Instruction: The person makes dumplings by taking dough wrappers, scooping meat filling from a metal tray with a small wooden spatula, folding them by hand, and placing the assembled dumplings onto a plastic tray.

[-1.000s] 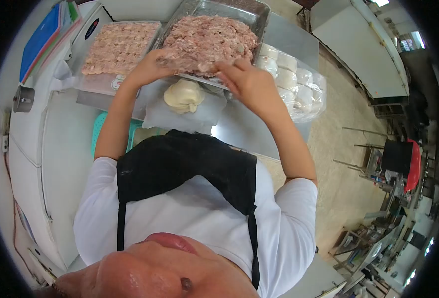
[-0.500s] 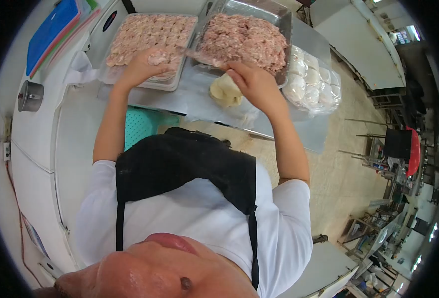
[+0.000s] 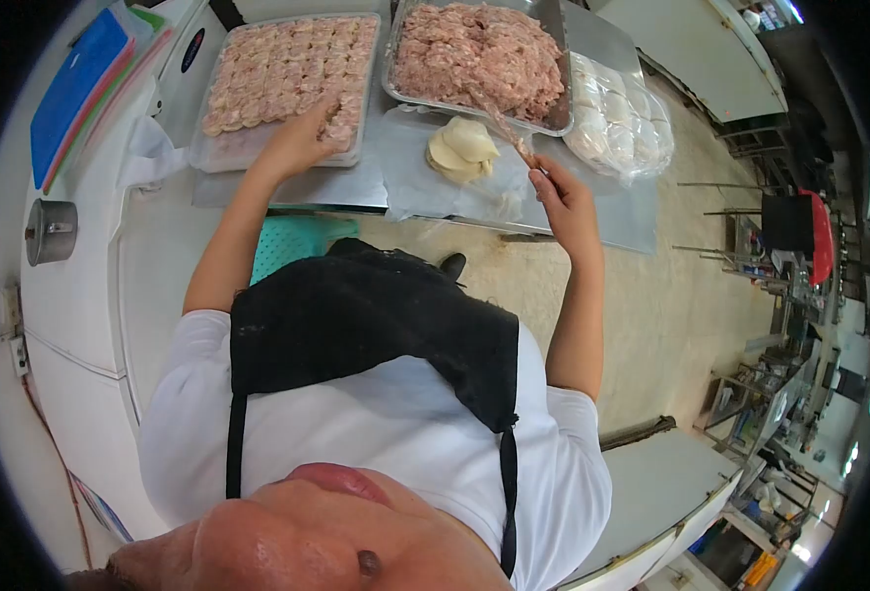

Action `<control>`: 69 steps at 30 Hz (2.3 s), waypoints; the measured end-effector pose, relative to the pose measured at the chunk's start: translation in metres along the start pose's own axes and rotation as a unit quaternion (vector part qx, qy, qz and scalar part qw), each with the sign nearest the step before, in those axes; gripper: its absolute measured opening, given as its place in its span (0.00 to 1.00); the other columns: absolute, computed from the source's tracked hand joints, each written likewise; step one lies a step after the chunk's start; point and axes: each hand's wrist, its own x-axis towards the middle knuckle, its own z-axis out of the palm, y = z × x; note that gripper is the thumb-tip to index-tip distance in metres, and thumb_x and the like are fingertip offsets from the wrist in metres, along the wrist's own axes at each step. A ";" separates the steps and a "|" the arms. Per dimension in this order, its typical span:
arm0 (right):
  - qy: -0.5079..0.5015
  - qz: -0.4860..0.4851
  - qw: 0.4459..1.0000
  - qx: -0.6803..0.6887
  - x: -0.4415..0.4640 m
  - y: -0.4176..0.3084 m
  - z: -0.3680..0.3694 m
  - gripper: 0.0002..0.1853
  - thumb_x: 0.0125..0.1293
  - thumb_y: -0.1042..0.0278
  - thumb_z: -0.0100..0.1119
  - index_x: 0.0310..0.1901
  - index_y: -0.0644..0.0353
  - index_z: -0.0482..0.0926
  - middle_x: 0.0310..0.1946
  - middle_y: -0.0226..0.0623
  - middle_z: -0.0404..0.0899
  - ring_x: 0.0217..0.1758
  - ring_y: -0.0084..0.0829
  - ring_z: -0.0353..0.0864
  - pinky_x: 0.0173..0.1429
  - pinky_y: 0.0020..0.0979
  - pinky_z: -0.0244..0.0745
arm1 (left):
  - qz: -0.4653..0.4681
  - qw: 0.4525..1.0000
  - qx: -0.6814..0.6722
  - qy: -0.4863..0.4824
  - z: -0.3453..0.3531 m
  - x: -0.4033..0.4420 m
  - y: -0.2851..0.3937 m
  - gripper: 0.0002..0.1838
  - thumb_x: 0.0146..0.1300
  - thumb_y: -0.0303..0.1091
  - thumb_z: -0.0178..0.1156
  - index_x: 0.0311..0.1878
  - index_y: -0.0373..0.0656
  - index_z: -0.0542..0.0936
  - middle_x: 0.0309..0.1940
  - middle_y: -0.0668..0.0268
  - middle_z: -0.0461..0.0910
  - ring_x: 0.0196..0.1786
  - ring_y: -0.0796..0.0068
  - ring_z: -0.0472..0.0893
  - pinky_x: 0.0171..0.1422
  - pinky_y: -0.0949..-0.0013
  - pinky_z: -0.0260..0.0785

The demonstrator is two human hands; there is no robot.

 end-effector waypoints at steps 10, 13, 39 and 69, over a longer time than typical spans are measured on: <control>-0.014 -0.156 0.953 -0.259 0.044 0.018 -0.049 0.17 0.69 0.56 0.55 0.51 0.57 0.80 0.32 0.44 0.82 0.38 0.40 0.82 0.41 0.37 0.74 | -0.021 0.996 -0.079 -0.044 0.008 0.003 0.011 0.41 0.57 0.41 0.63 0.72 0.42 0.57 0.62 0.48 0.71 0.60 0.53 0.75 0.64 0.61 0.65; -0.058 -0.129 0.873 -0.467 0.085 0.007 -0.096 0.16 0.67 0.54 0.54 0.42 0.57 0.83 0.36 0.47 0.82 0.41 0.46 0.82 0.42 0.42 0.75 | -0.051 0.995 -0.080 -0.034 0.000 -0.011 0.051 0.35 0.60 0.39 0.60 0.69 0.39 0.62 0.60 0.48 0.72 0.61 0.52 0.74 0.66 0.59 0.64; -0.136 -0.334 0.793 -0.491 0.180 0.066 -0.105 0.09 0.56 0.67 0.55 0.25 0.61 0.83 0.24 0.44 0.82 0.31 0.43 0.85 0.34 0.42 0.79 | -0.117 0.898 -0.359 0.226 0.105 0.055 0.138 0.12 0.66 0.37 0.57 0.44 0.37 0.79 0.37 0.65 0.81 0.40 0.70 0.81 0.47 0.70 0.71; -0.091 -0.271 0.911 -0.297 0.145 -0.015 -0.052 0.14 0.67 0.60 0.56 0.48 0.58 0.81 0.35 0.47 0.79 0.39 0.48 0.79 0.42 0.41 0.74 | -0.061 0.468 -0.840 0.267 0.045 0.154 0.158 0.38 0.68 0.63 0.40 0.64 0.35 0.63 0.63 0.52 0.66 0.67 0.49 0.64 0.73 0.40 0.50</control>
